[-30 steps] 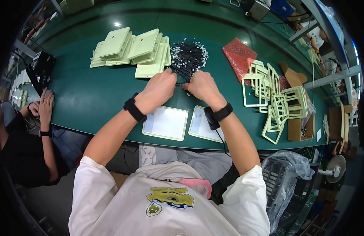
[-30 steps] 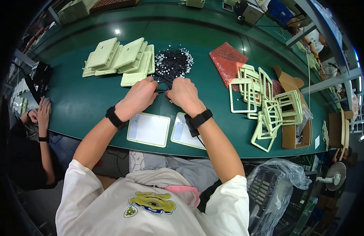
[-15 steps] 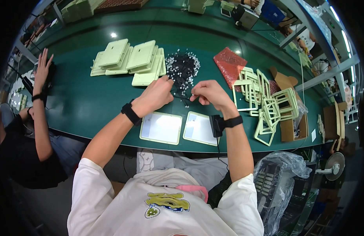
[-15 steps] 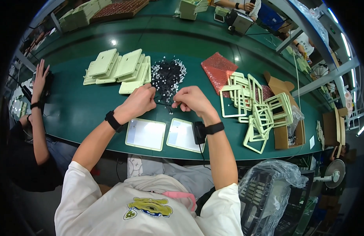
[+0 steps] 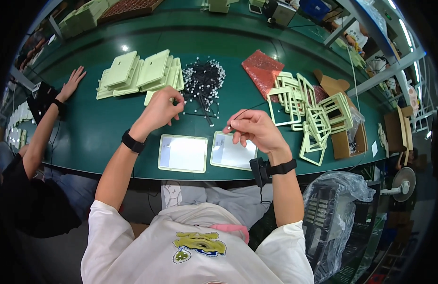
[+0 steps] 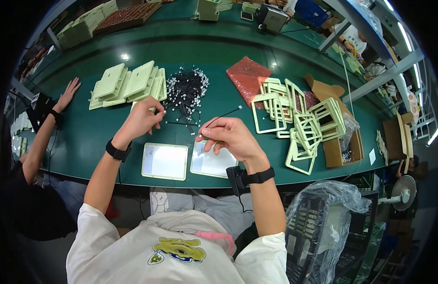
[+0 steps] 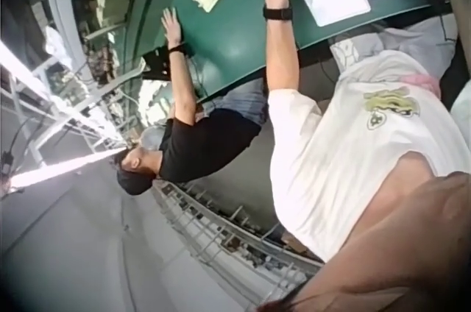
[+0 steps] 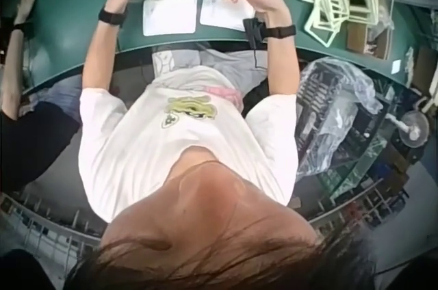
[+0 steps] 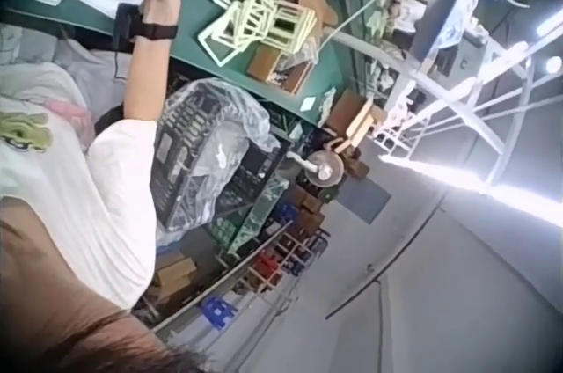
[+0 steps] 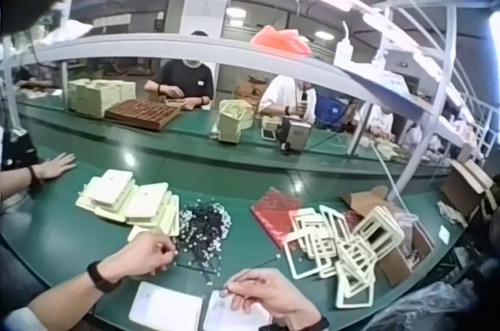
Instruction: The person places frames on the table, inserts white panels into them, and attaches wires to the panels. After pressing covers onto the back of the assemblies, the person retrieves bubble wrap from a box and wraps the completed units.
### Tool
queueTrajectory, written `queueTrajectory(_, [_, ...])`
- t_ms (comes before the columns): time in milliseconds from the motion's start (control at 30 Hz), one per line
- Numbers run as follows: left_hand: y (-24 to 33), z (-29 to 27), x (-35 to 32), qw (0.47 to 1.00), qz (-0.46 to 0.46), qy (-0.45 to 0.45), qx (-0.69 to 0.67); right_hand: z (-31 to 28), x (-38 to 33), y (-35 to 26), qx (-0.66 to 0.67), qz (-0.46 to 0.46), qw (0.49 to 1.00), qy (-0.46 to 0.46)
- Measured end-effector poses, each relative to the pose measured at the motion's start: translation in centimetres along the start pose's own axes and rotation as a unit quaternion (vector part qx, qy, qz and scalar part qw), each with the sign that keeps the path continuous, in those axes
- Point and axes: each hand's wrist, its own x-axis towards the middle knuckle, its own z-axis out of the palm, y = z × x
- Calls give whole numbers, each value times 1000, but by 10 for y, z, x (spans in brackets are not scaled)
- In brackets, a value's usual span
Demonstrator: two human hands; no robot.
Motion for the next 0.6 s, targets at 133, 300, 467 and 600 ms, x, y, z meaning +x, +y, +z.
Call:
queueTrajectory(133, [9,-4,-12,998,-50,-12,-22,3,-7,12,-31,-4,998,47])
queueTrajectory(300, [-19,-10,-9,956,-81,-92,-267,4,-20,24,-68,8,994,90])
queueTrajectory(467, [-18,-16,-21,919,-118,-100,-363,2,-21,36,-82,18,991,107])
queueTrajectory(600, [-21,-19,-28,898,-120,-108,-409,7,-19,44,-89,5,989,120])
